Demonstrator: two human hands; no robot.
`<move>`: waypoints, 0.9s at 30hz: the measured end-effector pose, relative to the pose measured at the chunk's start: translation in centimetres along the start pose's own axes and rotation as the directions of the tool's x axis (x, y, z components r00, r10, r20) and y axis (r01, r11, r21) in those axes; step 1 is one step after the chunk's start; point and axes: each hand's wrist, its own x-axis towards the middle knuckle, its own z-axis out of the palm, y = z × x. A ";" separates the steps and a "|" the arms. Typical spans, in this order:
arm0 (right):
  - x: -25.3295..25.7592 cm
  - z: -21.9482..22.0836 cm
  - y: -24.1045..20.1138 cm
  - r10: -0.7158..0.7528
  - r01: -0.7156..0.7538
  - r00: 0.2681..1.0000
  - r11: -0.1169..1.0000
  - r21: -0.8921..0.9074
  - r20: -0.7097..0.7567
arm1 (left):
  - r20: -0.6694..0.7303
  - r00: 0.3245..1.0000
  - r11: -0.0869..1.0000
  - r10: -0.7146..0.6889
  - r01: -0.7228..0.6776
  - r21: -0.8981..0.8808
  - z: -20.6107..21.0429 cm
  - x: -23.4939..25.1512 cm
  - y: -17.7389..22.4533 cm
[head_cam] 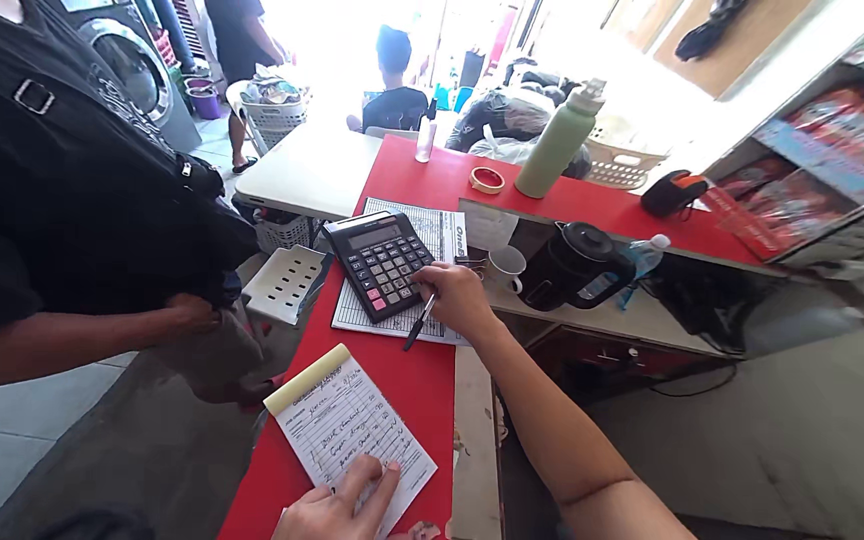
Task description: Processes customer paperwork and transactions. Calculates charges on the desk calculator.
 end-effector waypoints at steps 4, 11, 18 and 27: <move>-1.3 1.1 -1.7 -0.136 0.136 0.991 0.986 0.094 -0.010 | -0.028 1.000 1.000 -0.011 0.011 -0.013 0.7 -0.5 -0.1; -2.4 -0.7 0.6 0.079 -0.070 0.989 0.995 0.076 -0.123 | -0.107 0.994 0.996 -0.028 0.036 0.076 1.6 -0.7 0.6; -3.4 -2.7 0.4 0.196 -0.175 0.977 0.960 0.218 -0.083 | -0.222 0.966 0.979 -0.134 0.163 0.119 1.8 -0.7 -0.2; -10.2 -1.3 -7.7 0.115 -0.267 0.963 0.335 0.904 0.242 | -0.332 0.941 0.979 -0.069 0.127 0.157 3.4 -0.9 -1.0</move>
